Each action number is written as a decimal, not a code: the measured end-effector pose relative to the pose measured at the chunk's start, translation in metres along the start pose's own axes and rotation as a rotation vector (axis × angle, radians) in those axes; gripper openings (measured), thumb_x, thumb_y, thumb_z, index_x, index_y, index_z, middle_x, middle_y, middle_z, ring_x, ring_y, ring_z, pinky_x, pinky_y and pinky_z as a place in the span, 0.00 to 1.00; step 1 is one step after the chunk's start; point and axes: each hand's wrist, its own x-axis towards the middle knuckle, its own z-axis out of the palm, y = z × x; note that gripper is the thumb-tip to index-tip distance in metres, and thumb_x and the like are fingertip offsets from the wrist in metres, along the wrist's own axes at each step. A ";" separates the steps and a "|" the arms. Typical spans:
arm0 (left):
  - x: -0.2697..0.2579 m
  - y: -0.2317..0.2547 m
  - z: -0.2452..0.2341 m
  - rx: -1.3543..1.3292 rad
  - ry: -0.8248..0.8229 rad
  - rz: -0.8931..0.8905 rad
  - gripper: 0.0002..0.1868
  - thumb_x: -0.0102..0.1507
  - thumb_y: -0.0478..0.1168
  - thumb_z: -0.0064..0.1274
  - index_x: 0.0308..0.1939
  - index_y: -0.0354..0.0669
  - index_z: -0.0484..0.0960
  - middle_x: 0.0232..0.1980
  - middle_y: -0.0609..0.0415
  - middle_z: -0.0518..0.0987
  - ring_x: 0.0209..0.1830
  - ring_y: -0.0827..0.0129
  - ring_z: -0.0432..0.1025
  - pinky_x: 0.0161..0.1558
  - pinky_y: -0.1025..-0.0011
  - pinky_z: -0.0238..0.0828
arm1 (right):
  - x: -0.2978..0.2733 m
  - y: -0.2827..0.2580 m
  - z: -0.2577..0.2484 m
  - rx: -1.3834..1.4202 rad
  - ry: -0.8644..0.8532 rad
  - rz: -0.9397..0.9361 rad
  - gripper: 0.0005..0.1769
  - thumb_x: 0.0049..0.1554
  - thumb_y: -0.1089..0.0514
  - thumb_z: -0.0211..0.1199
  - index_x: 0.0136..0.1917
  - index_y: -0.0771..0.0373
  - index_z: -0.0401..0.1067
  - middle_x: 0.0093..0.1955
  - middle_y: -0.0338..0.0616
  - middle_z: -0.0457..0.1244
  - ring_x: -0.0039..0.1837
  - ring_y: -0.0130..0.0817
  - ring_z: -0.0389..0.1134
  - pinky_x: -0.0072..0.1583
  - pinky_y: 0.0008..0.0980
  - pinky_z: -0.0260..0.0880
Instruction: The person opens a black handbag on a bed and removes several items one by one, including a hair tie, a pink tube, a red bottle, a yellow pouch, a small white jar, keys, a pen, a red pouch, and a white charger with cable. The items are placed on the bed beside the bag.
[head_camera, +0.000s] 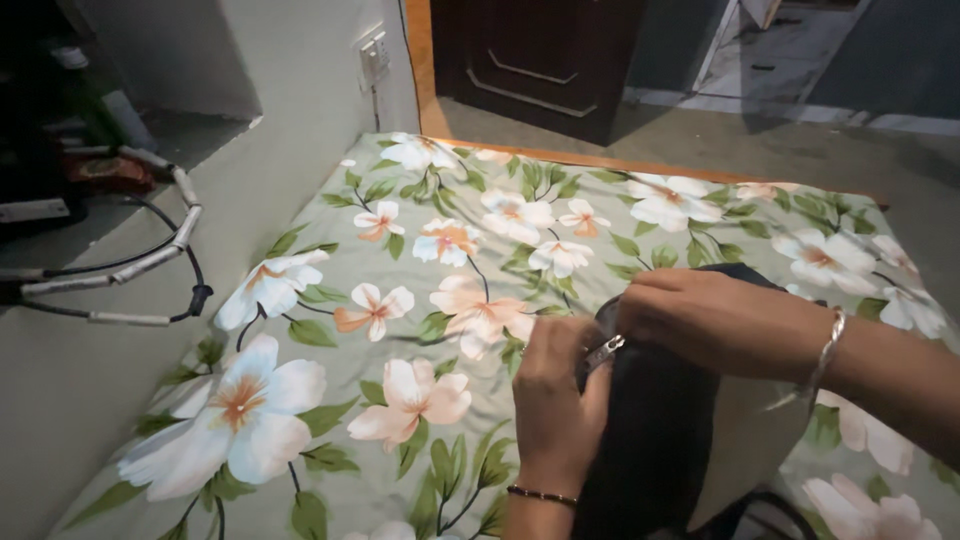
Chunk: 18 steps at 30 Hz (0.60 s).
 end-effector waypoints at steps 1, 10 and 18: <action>-0.001 0.001 -0.003 0.044 -0.016 0.034 0.10 0.59 0.30 0.57 0.43 0.39 0.77 0.41 0.48 0.78 0.40 0.51 0.75 0.42 0.59 0.71 | 0.001 0.001 0.002 0.004 -0.020 0.018 0.10 0.57 0.53 0.57 0.51 0.57 0.70 0.48 0.44 0.65 0.49 0.41 0.69 0.51 0.39 0.70; -0.027 0.001 -0.017 0.359 -0.085 0.162 0.12 0.62 0.31 0.54 0.50 0.41 0.82 0.48 0.53 0.82 0.44 0.56 0.77 0.43 0.61 0.74 | 0.001 0.005 0.008 -0.032 -0.035 -0.074 0.09 0.60 0.54 0.53 0.50 0.59 0.68 0.47 0.44 0.63 0.49 0.42 0.68 0.51 0.38 0.69; -0.050 0.002 -0.021 0.601 -0.043 0.206 0.12 0.56 0.32 0.54 0.44 0.38 0.80 0.40 0.50 0.78 0.41 0.54 0.75 0.38 0.59 0.72 | 0.001 0.003 0.010 -0.116 -0.051 -0.235 0.08 0.56 0.61 0.54 0.50 0.64 0.65 0.46 0.47 0.61 0.52 0.44 0.67 0.55 0.39 0.68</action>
